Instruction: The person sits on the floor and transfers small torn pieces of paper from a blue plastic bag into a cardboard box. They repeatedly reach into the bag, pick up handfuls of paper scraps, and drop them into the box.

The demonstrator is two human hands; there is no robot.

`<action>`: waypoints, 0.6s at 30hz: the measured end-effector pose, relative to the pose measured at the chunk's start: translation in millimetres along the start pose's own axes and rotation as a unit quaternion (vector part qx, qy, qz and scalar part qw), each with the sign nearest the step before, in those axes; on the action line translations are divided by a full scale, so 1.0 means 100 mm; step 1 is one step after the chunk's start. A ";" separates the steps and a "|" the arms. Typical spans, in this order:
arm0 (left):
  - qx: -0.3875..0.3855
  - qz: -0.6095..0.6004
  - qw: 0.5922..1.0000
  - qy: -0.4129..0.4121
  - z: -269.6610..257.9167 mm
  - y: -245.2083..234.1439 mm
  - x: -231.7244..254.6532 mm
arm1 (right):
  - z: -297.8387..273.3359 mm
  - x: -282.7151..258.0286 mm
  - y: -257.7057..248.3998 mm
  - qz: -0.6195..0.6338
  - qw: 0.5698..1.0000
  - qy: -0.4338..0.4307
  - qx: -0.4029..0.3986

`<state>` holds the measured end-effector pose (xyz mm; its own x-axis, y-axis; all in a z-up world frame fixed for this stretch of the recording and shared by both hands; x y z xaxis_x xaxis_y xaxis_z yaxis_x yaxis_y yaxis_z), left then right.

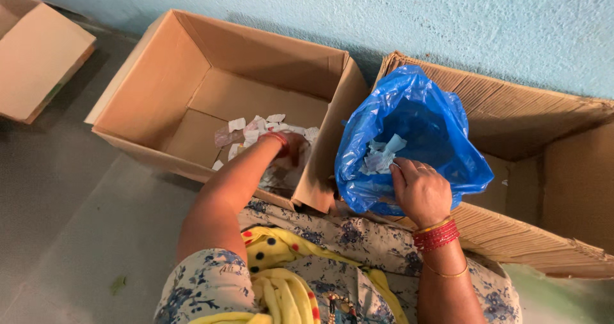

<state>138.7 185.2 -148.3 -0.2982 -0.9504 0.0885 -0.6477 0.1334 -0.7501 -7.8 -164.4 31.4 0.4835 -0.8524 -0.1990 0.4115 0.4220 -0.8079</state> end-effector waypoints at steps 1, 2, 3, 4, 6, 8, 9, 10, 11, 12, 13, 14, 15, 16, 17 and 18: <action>0.044 -0.035 0.998 -0.008 -0.07 -0.10 -0.09 | -0.02 0.00 0.00 0.002 1.000 -0.004 0.004; 0.094 -0.074 0.993 -0.019 -0.16 -0.23 -0.20 | -0.02 0.00 0.00 0.001 1.000 -0.003 0.004; 0.144 -0.116 0.983 -0.020 -0.26 -0.34 -0.28 | -0.02 0.00 0.00 0.001 1.000 -0.002 0.003; 0.203 -0.173 0.964 -0.016 -0.36 -0.43 -0.36 | -0.02 0.00 0.00 0.000 1.000 0.000 0.004; 0.292 -0.300 0.908 -0.010 -0.59 -0.54 -0.49 | -0.03 0.00 0.01 -0.006 1.000 0.004 0.002; 0.354 -0.465 0.811 -0.007 -0.76 -0.53 -0.61 | -0.04 0.01 0.01 -0.006 1.000 0.005 0.005; 0.377 -0.561 0.737 -0.001 -0.80 -0.48 -0.64 | -0.04 0.01 0.01 -0.004 1.000 0.003 0.010; 0.394 -0.649 0.651 0.007 -0.82 -0.42 -0.70 | -0.05 0.02 0.02 -0.001 1.000 0.001 0.014; 0.406 -0.712 0.567 0.077 -0.81 -0.40 -0.73 | -0.05 0.02 0.03 -0.003 1.000 -0.002 0.018; 0.410 -0.765 0.475 0.146 -0.79 -0.37 -0.76 | -0.05 0.03 0.03 -0.004 1.000 -0.006 0.020; 0.406 -0.805 0.376 0.212 -0.77 -0.35 -0.80 | -0.05 0.03 0.04 -0.005 1.000 -0.009 0.023; 0.402 -0.832 0.323 0.203 -0.74 -0.31 -0.86 | -0.05 0.03 0.04 -0.001 1.000 -0.009 0.029; 0.397 -0.856 0.269 0.193 -0.71 -0.28 -0.92 | -0.06 0.03 0.04 0.003 0.999 -0.009 0.034; 0.390 -0.877 0.214 0.184 -0.70 -0.26 -0.95 | -0.06 0.03 0.03 0.006 0.999 -0.009 0.040; 0.388 -0.883 0.187 0.186 -0.70 -0.24 -0.95 | -0.06 0.02 0.01 0.009 0.999 -0.007 0.043; 0.386 -0.888 0.162 0.190 -0.71 -0.25 -0.93 | -0.06 0.01 0.00 0.011 0.999 -0.005 0.047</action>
<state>133.0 290.3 -91.2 -0.2382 0.8088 0.5377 0.2891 -0.4694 0.8343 -11.6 -167.2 28.3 0.5010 -0.8399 -0.2089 0.4719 0.4674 -0.7475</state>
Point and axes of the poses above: each hand's wrist, its own z-axis towards the middle knuckle, its own y-axis out of the palm, x = y × z, the point moved 3 cm from there along z, towards the middle knuckle, and after that the axes turned 4 degrees about -z, right-handed, at the moved point
